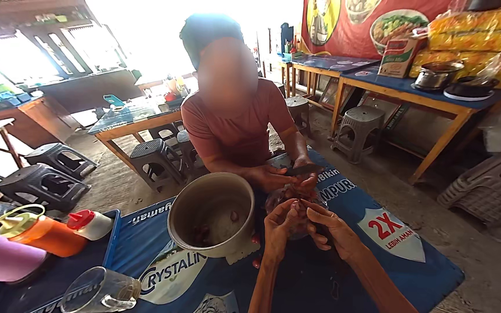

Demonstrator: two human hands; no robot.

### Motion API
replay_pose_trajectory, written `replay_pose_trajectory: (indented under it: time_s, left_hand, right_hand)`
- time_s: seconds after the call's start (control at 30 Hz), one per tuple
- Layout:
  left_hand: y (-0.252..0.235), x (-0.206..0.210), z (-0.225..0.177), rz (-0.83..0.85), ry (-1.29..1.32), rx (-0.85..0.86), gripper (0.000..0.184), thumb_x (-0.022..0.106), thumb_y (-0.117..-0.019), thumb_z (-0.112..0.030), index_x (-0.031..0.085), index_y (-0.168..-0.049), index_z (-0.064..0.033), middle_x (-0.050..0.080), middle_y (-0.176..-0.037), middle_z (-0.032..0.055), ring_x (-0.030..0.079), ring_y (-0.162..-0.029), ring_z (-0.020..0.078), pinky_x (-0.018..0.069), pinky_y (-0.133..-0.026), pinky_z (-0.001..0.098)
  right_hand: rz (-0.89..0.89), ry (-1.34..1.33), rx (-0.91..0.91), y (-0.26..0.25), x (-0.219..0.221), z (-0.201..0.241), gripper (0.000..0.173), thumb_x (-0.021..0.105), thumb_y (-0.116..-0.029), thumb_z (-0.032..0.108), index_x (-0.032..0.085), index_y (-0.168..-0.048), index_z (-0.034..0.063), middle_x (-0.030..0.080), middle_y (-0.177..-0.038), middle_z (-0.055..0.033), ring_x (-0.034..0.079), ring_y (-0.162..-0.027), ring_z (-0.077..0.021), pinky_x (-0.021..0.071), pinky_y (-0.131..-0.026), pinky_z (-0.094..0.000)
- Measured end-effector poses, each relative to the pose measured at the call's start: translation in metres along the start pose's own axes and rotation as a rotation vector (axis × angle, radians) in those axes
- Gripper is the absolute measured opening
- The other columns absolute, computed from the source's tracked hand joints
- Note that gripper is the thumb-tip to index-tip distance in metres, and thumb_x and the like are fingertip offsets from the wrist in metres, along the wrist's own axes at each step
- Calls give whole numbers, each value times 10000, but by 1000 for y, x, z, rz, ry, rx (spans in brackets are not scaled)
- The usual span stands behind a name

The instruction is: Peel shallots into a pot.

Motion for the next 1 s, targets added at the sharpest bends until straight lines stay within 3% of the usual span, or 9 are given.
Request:
replay_pose_trajectory:
  time_s: [0.27, 0.57, 1.0]
  left_hand:
    - [1, -4, -2, -89, -58, -14, 230, 609, -985, -19, 675, -1179, 88, 744, -1037, 111, 711, -932, 128, 586, -875, 284]
    - [3, -2, -6, -104, -110, 108, 221, 630, -941, 50, 667, -1150, 113, 751, -999, 98, 718, -890, 99, 596, -845, 253]
    - [8, 4, 0, -137, -162, 181, 238, 664, -911, 64, 679, -1145, 106, 749, -998, 104, 716, -880, 90, 596, -826, 234]
  right_hand:
    - [44, 268, -108, 7, 5, 4, 531, 637, -992, 157, 515, -1510, 157, 644, -771, -51, 504, -445, -69, 417, -370, -190]
    - [6, 191, 10, 0, -2, -2, 466, 609, -1006, 162, 555, -1468, 143, 607, -715, -30, 475, -419, -55, 403, -355, -188]
    - [-108, 93, -83, -8, 0, -2, 295, 619, -1004, 111, 618, -1297, 69, 618, -706, -64, 507, -418, -69, 424, -342, -201]
Point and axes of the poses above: each hand's wrist, its own y-axis away from the middle knuckle, its own x-axis out of the palm, z = x × y, the point moved 7 cm from there along -y, towards the middle knuckle
